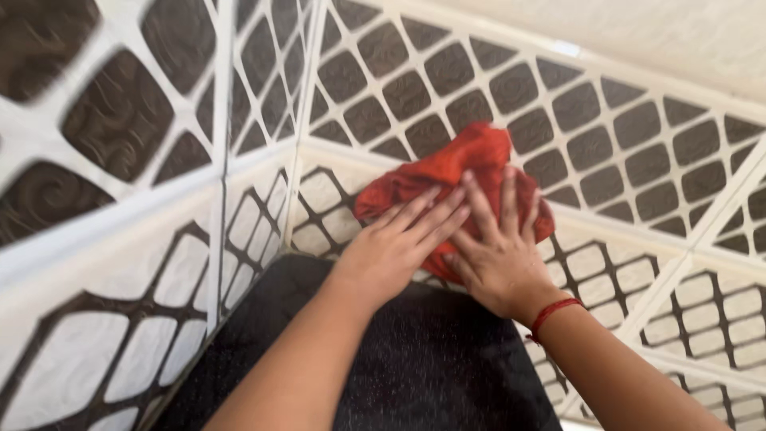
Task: The person cleans a dark rectangular surface on a tiled wall using a white powder from a container, a steel wool pad, and a red cloth. They pour the powder, scrub the surface, rinse with water from a jug, and wipe it dry.
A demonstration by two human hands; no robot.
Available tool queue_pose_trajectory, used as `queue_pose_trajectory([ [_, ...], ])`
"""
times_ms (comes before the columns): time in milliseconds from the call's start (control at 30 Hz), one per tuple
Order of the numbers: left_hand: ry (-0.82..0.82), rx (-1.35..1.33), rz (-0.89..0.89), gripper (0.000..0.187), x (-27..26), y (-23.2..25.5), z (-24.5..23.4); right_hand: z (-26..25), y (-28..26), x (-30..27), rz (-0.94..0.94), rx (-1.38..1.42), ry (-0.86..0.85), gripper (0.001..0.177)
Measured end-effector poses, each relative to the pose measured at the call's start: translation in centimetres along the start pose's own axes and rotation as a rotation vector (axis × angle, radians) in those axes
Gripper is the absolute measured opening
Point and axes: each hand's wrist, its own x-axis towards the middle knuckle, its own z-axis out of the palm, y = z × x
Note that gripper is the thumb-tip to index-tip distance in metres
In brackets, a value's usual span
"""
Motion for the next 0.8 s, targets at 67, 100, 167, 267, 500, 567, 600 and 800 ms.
queue_pose_trajectory([
  [67, -0.101, 0.010, 0.045, 0.091, -1.5, -0.2, 0.3, 0.4, -1.1, -1.4, -0.098, 0.071, -0.001, 0.060],
  [100, -0.157, 0.043, 0.082, 0.092, -2.1, -0.5, 0.1, 0.3, -1.5, -1.8, -0.148, 0.105, 0.002, 0.059],
  [167, -0.261, 0.117, 0.171, 0.093, -2.1, -1.1, -0.9, -0.5, -1.8, -1.5, -0.192, 0.034, 0.025, 0.056],
  [267, -0.217, 0.058, -0.018, 0.051, -0.8, -2.2, -3.1, -2.7, -2.4, 1.9, -0.125, -0.105, -0.075, 0.057],
  [500, -0.014, 0.574, -0.155, 0.052, 4.2, -10.8, -7.0, -7.1, -4.0, 12.6, -0.044, 0.024, 0.087, 0.061],
  [567, -0.091, 0.657, -0.131, 0.051, 4.2, -10.5, -6.6, -6.6, -5.1, 12.5, 0.022, 0.077, 0.196, 0.062],
  [600, -0.142, 0.692, -0.122, 0.048, 4.0, -10.3, -6.5, -6.2, -5.7, 12.7, 0.050, 0.107, 0.260, 0.062],
  [800, -0.240, 0.723, 0.016, 0.049, 1.2, -10.6, -6.5, -4.0, -10.5, 11.9, 0.217, 0.182, -0.024, 0.083],
])
